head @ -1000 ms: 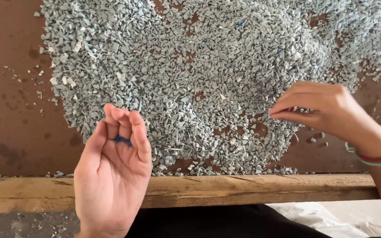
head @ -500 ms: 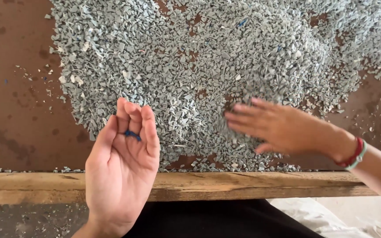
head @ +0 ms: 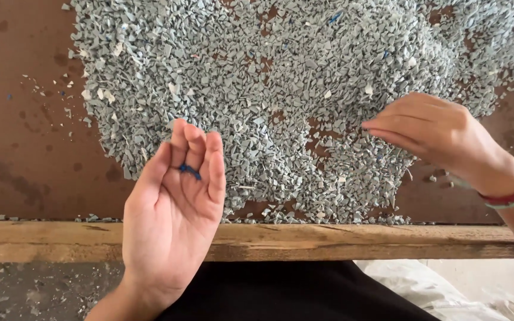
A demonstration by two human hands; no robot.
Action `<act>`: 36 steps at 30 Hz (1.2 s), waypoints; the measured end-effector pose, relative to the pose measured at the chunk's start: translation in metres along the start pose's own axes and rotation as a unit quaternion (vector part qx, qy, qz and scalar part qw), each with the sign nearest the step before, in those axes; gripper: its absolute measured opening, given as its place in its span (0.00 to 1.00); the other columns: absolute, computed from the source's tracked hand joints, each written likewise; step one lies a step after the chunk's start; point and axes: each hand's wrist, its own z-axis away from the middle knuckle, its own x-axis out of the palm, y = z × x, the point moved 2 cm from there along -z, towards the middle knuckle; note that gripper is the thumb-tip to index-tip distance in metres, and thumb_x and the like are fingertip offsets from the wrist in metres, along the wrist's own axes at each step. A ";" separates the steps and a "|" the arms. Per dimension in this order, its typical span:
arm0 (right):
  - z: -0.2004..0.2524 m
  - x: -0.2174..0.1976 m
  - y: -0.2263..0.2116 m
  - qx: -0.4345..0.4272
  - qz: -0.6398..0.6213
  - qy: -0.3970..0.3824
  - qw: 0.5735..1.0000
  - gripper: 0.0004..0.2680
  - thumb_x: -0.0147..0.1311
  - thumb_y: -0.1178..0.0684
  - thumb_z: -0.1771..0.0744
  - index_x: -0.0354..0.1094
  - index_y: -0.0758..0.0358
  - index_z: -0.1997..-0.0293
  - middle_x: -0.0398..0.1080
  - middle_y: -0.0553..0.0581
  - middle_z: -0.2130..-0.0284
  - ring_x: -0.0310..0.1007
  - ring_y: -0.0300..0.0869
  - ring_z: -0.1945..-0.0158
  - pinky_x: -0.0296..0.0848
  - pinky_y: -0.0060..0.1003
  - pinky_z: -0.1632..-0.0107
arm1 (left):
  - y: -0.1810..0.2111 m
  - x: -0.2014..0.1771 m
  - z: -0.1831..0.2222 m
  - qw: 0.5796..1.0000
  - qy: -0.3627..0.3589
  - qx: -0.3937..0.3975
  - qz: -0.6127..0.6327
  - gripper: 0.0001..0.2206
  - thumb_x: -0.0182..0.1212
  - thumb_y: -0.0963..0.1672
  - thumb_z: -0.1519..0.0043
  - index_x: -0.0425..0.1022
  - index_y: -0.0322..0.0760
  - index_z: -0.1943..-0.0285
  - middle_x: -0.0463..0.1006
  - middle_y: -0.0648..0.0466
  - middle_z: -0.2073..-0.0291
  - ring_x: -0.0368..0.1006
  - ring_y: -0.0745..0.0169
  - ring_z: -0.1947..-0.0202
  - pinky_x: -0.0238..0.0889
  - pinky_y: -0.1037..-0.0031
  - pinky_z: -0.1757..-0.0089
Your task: Manually sorting and removing blue plastic contaminants from a pile of shredded grey plastic material on a sorting table.
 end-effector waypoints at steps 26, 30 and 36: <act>-0.038 -0.033 0.009 0.336 -0.088 -0.074 0.935 0.08 0.48 0.62 0.26 0.74 0.68 0.60 0.77 0.59 0.71 0.78 0.38 0.71 0.75 0.23 0.71 | 0.005 -0.005 0.005 1.000 -0.005 -0.002 0.016 0.12 0.40 0.42 0.23 0.69 0.33 0.41 0.74 0.49 0.50 0.69 0.50 0.40 0.69 0.63 0.39; -0.045 -0.020 0.011 0.403 -0.069 -0.156 0.899 0.09 0.47 0.53 0.29 0.76 0.57 0.60 0.78 0.50 0.76 0.55 0.33 0.91 0.45 0.24 0.88 | 0.004 -0.005 0.004 1.000 -0.010 -0.001 -0.004 0.11 0.40 0.42 0.23 0.69 0.33 0.41 0.74 0.49 0.51 0.70 0.51 0.41 0.69 0.64 0.39; -0.047 -0.029 0.003 0.359 -0.062 -0.091 0.927 0.07 0.51 0.55 0.29 0.77 0.58 0.60 0.77 0.48 0.73 0.76 0.31 0.69 0.73 0.26 0.63 | 0.005 -0.004 0.004 1.000 -0.008 0.009 0.002 0.11 0.41 0.43 0.22 0.70 0.33 0.42 0.74 0.49 0.52 0.71 0.50 0.42 0.70 0.64 0.40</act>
